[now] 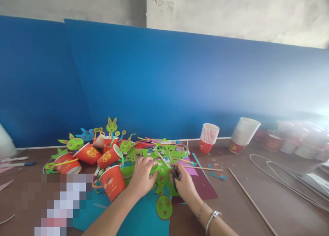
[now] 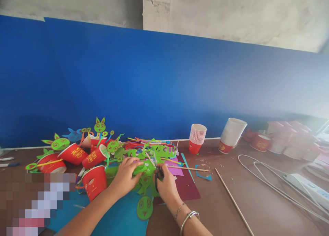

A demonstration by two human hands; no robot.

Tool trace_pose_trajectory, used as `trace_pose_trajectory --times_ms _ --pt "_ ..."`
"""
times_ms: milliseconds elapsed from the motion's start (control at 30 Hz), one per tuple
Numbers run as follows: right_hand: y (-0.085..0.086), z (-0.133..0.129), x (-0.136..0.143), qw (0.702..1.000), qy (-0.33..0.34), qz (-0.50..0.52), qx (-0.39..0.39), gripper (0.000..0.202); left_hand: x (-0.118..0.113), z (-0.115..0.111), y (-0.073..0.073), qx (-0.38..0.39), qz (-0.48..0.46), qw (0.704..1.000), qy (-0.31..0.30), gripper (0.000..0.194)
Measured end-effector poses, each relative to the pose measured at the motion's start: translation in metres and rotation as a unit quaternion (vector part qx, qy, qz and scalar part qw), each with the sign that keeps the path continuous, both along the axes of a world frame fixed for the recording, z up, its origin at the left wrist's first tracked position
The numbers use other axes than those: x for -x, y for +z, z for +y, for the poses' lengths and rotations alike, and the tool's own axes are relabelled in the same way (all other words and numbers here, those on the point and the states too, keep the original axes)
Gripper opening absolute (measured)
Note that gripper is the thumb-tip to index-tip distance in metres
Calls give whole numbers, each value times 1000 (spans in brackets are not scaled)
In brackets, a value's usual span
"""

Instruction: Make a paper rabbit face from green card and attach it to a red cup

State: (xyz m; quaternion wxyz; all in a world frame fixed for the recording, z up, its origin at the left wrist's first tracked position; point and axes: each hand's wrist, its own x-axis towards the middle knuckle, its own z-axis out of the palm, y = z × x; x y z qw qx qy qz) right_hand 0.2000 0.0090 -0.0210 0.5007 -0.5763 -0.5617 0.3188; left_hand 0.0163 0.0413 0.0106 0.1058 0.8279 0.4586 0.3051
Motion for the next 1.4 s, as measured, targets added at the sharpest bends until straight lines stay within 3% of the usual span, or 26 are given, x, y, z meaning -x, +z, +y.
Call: trace_pose_trajectory --times_ms 167,300,467,633,767,833,967,1067,1133,1233,1300,1400 --pt "-1 -2 1 999 31 -24 -3 28 0 -8 -11 7 124 992 -9 49" --pt "3 -4 3 998 34 -51 -3 29 -3 -11 -14 10 126 992 4 45" --pt "3 -4 3 998 35 -49 -1 33 -4 -5 -12 -13 29 999 26 25" --pt "0 -2 3 1000 28 -1 -11 32 -6 0 -4 -3 -170 985 42 4" --pt "8 -5 6 999 5 54 -8 33 -8 2 1 70 -341 934 79 16" --pt "12 -8 8 996 16 81 -17 32 -10 1 4 143 -443 881 89 19" --pt "16 -14 14 989 95 113 -15 29 -14 -4 12 272 -604 747 64 32" --pt "15 -16 17 985 143 96 5 29 -17 -9 17 319 -648 690 41 36" --pt "15 -17 18 983 159 92 24 31 -19 -12 18 331 -650 684 17 36" --pt "18 -18 19 978 168 113 48 35 -22 -14 16 339 -621 706 -10 38" --pt "19 -18 19 977 165 128 50 36 -22 -14 14 338 -614 713 5 40" --pt "19 -18 19 976 167 129 55 35 -19 -11 11 324 -641 693 66 39"
